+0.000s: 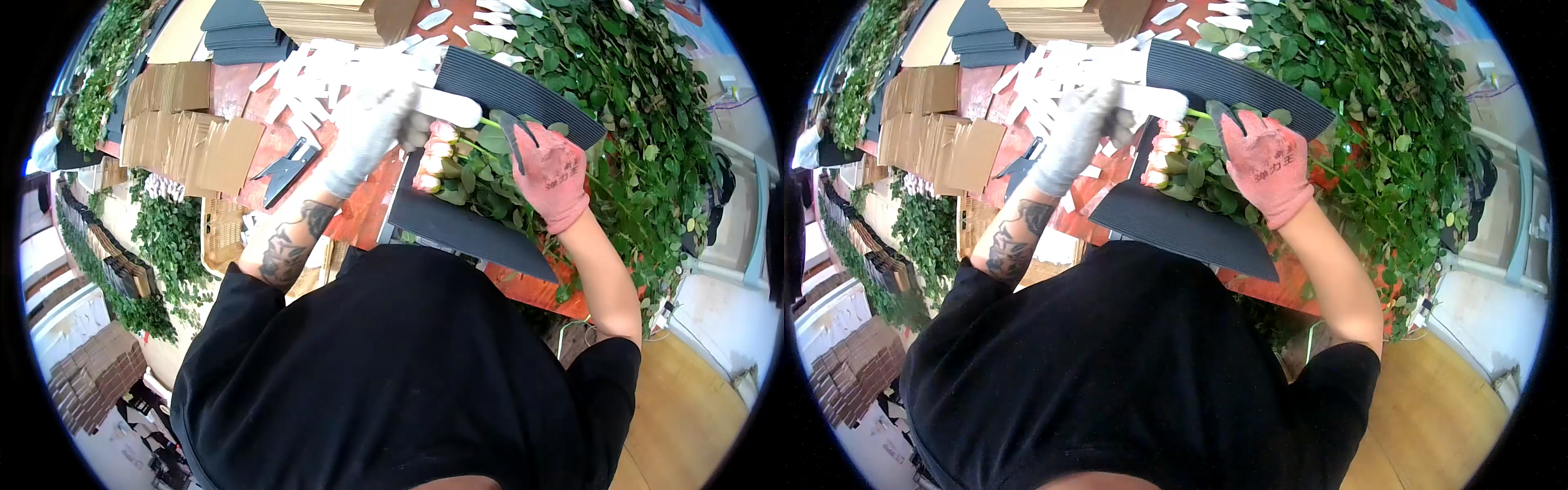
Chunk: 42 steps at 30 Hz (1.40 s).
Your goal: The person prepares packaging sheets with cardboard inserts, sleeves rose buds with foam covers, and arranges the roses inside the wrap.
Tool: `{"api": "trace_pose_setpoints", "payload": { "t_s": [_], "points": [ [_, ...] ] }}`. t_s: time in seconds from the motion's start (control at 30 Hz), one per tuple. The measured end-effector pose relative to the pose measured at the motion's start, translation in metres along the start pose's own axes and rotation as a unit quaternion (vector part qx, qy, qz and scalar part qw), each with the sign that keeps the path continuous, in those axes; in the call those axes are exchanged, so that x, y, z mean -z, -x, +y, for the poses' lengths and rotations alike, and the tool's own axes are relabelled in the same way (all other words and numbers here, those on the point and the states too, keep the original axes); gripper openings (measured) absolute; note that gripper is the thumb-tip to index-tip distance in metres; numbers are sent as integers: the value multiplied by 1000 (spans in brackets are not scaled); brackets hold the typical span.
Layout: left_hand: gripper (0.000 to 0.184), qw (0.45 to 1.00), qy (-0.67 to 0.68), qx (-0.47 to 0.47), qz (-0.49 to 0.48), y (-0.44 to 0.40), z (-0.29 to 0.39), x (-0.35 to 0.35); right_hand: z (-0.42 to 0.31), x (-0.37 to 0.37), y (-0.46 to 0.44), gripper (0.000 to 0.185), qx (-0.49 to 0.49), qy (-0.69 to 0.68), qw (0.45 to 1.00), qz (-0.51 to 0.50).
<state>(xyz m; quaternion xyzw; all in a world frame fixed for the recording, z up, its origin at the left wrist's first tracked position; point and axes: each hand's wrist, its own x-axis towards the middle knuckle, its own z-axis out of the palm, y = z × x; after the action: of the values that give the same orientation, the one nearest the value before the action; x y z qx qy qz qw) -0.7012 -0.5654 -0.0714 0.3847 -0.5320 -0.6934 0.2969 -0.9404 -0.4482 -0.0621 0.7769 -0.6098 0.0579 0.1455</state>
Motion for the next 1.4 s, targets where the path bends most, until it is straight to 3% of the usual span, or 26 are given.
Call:
{"api": "trace_pose_setpoints", "payload": {
  "t_s": [0.03,0.1,0.13,0.17,0.23,0.3,0.33,0.4,0.43,0.5,0.57,0.7,0.8,1.03,1.1,1.2,1.33,1.4],
  "points": [
    [37,989,-115,-90,-5,-3,-7,25,4,-2,2,52,1,0,1000,-1],
    [35,987,-24,-27,153,-3,-14,69,14,-7,5,51,-16,-16,999,-44],
    [38,982,-102,17,157,-8,-23,91,13,-2,3,51,-16,-3,997,-74],
    [29,915,-374,27,148,-4,-26,103,10,-1,4,51,-11,-2,997,-74],
    [27,807,-582,-49,94,12,-31,110,2,-6,6,50,9,73,997,12],
    [30,847,-527,-60,-18,16,-13,84,1,-9,-1,50,-8,61,998,-34],
    [22,832,-528,-171,7,16,-21,69,2,-10,-2,50,-6,38,998,-39],
    [19,835,-485,-247,-74,2,-22,40,0,-9,-2,50,4,17,999,-49],
    [21,835,-475,-238,-145,-8,-28,23,-1,-8,-4,48,6,7,998,-64],
    [30,797,-457,-326,-222,-22,-48,-3,-5,-8,-6,46,11,1,997,-79],
    [42,721,-589,-243,-275,-34,-58,-21,-8,-12,-7,46,7,-18,995,-101],
    [54,741,-581,-224,-251,-35,-87,-19,-13,-31,-5,44,17,-7,991,-134],
    [61,720,-617,-206,-240,-21,-84,-18,-7,-61,0,46,14,15,986,-168],
    [60,716,-624,-199,-241,-18,-86,-21,-9,-90,5,48,17,62,987,-148],
    [67,709,-634,-124,-283,-16,-72,-25,-11,-88,1,42,17,57,978,-200],
    [64,700,-637,-114,-300,-14,-72,-24,-11,-97,4,40,31,68,980,-185],
    [54,711,-630,-192,-247,-10,-78,-23,-15,-101,0,37,36,47,976,-210],
    [65,706,-628,-103,-312,-11,-66,-25,-11,-110,2,38,41,43,980,-189]
  ]
}}
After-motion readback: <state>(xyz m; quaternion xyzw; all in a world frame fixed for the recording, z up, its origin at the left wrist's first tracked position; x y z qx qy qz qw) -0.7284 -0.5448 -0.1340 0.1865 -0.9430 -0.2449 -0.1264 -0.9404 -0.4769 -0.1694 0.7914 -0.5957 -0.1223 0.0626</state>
